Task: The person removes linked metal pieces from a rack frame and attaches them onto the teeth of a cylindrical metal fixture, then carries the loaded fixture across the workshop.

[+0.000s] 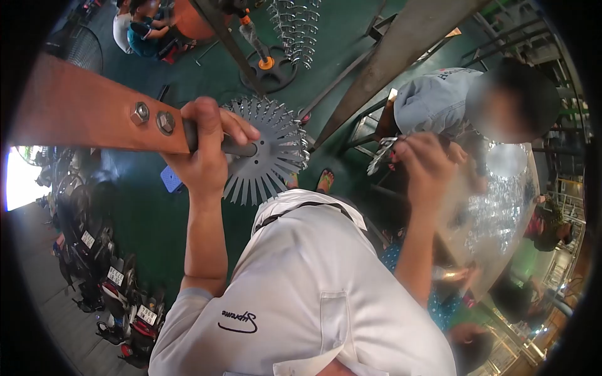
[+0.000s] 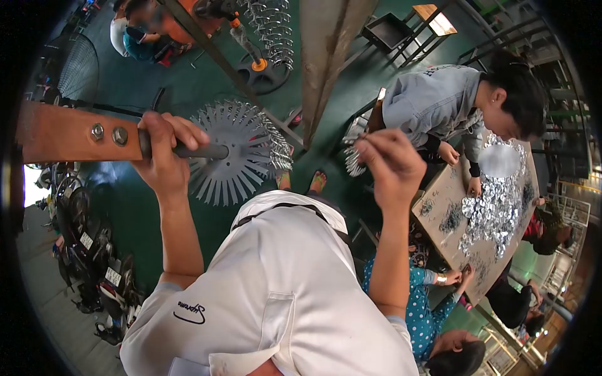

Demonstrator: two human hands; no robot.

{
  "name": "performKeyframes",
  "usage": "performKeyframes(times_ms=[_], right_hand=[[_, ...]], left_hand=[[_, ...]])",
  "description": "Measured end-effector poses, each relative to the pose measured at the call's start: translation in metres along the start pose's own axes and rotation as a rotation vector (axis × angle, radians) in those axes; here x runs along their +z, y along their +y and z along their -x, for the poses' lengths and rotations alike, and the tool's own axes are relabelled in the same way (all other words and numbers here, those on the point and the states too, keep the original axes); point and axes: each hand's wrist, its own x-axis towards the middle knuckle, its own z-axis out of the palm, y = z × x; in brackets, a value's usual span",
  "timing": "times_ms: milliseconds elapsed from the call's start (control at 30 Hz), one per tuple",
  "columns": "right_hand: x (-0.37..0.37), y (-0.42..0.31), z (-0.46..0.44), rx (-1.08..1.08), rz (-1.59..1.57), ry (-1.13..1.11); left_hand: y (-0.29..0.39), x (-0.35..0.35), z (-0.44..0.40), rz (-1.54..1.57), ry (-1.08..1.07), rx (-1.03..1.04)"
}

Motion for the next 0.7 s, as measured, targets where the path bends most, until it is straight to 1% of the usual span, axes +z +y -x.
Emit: performKeyframes(times_ms=[33,67,133,233,300,333,400,500,633,700], right_hand=[[0.003,0.010,0.010,0.046,-0.097,0.025],[0.007,0.013,0.018,0.061,-0.105,0.034],[0.013,0.020,0.034,0.060,-0.037,0.034],[0.021,0.032,0.053,0.062,-0.020,0.021],[0.029,0.036,0.061,0.038,0.003,-0.013],[0.033,0.033,0.064,0.041,-0.036,-0.010],[0.040,0.034,0.068,0.080,-0.090,-0.022],[0.043,0.050,0.071,0.013,-0.050,-0.071],[0.051,0.058,0.073,0.046,-0.104,-0.063],[0.053,0.064,0.073,0.030,-0.094,-0.076]], left_hand=[[0.001,0.005,0.001,0.026,0.052,0.009],[-0.002,-0.001,0.000,0.036,0.002,-0.009],[-0.010,-0.019,0.000,0.055,-0.103,-0.042],[-0.009,-0.018,0.000,0.202,-0.074,-0.035],[-0.004,-0.016,0.000,0.206,-0.049,-0.049],[-0.003,-0.014,0.001,0.208,-0.037,-0.057],[-0.004,-0.013,0.002,0.222,-0.070,-0.030],[-0.004,-0.009,0.004,0.234,-0.110,0.010],[-0.006,-0.004,0.009,0.202,-0.143,0.053],[-0.005,-0.002,0.013,0.190,-0.153,0.071]])
